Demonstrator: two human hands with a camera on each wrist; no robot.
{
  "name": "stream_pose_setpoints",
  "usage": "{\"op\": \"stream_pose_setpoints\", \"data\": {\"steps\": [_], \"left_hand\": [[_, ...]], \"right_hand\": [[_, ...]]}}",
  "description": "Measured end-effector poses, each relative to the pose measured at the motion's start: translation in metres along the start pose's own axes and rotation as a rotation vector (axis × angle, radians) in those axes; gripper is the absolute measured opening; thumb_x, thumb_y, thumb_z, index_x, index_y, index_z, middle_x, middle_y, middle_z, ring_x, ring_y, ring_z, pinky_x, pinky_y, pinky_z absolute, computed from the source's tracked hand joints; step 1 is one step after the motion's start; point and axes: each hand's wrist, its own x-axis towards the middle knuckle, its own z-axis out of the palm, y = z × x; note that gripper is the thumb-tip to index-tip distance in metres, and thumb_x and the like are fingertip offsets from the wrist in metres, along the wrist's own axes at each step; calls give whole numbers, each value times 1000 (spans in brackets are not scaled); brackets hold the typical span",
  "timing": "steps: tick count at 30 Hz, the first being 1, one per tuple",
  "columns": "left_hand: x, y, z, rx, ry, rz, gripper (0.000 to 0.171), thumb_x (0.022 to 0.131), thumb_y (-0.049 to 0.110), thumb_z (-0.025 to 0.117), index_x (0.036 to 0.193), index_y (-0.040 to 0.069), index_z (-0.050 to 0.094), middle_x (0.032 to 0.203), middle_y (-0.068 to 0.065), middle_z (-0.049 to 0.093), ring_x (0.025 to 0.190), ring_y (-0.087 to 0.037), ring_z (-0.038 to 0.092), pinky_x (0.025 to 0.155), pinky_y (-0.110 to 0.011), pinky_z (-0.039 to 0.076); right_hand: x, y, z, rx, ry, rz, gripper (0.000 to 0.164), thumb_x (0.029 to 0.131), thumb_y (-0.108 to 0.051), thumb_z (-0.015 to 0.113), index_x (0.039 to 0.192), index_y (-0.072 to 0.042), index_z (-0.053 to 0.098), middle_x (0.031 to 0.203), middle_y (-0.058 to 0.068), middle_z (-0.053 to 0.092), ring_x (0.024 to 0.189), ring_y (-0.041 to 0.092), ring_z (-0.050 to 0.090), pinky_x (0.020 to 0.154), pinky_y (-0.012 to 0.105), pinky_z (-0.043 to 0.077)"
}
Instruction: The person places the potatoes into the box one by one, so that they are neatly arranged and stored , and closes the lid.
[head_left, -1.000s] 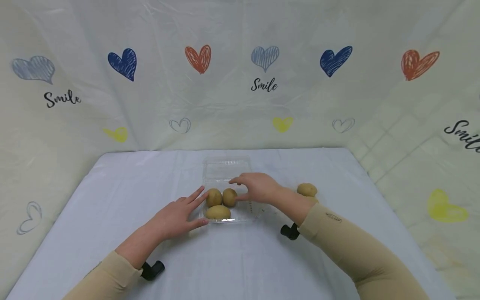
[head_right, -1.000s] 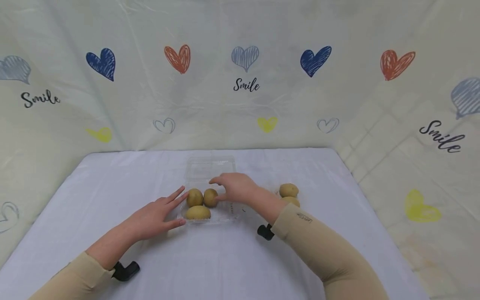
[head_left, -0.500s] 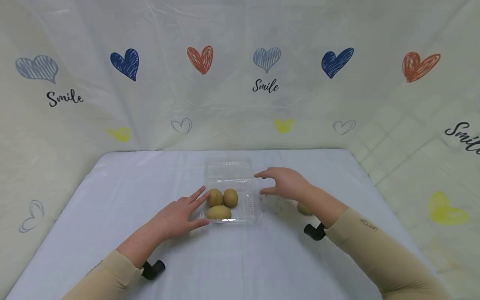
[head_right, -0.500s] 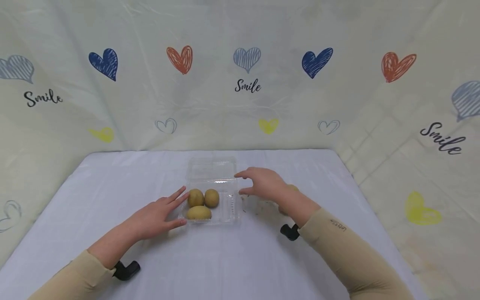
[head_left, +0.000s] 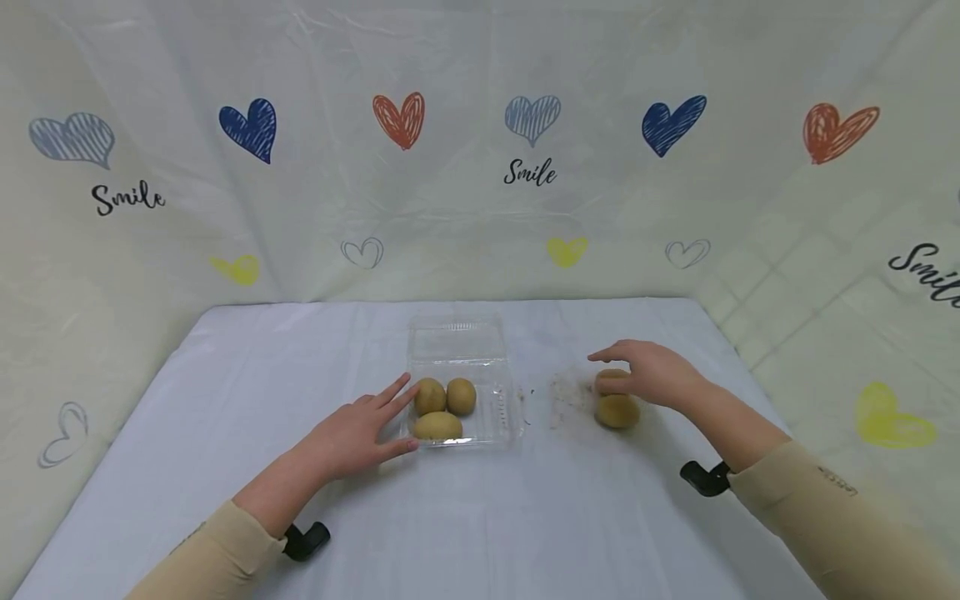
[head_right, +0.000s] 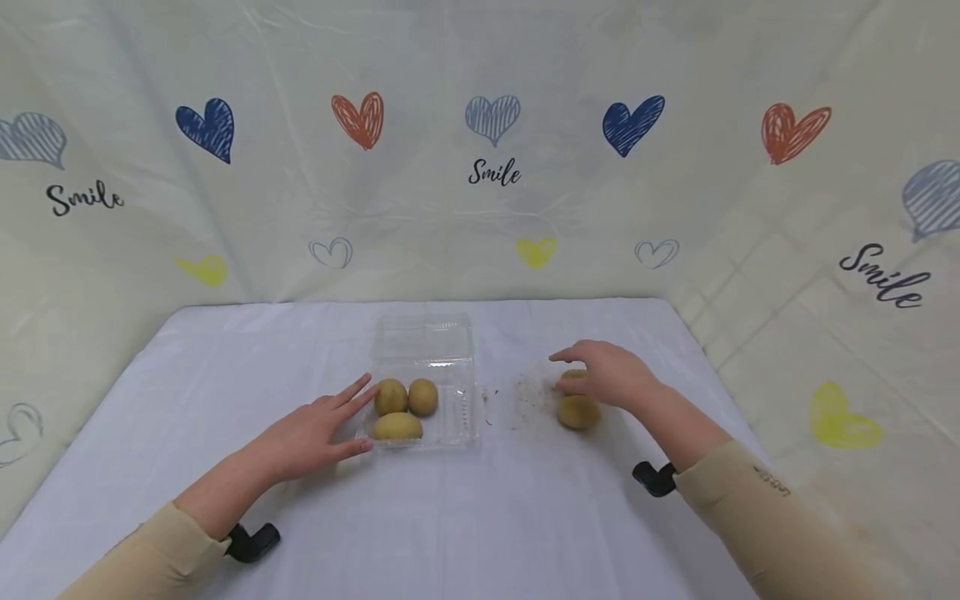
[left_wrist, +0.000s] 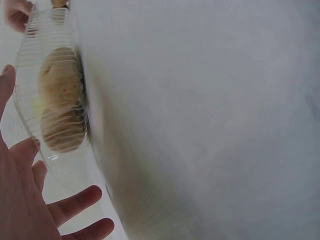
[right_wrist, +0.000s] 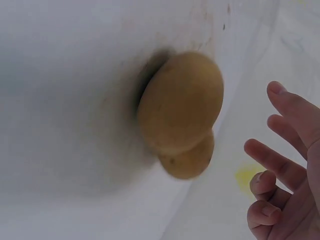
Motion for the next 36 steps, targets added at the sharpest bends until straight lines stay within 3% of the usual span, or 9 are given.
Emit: {"op": "stream_pose_setpoints", "data": {"steps": [8,20,36], "left_hand": [[0,-1,0,17,6,5,86,89,77,46,159,37,16,166,13,7,137,-32,43,104,-53,42],[0,-1,0,8,4,-3,85,90,71,51,159,37,16,165,14,7,137,-31,43,103,-52,43],[-1,-1,-1,10,11,12,85,90,72,50,159,36,16,166,10,10,135,-33,45,103,-52,43]], "right_hand": [[-10,26,-8,15,-11,28,55,86,-45,75,133,-18,65,124,9,65,121,36,54,91,52,47],[9,47,2,65,-94,43,58,88,-45,73,134,-12,63,118,11,67,119,39,54,88,52,47],[22,56,15,111,-168,87,61,87,-54,71,132,-13,65,117,14,64,111,35,56,89,52,47]]}}
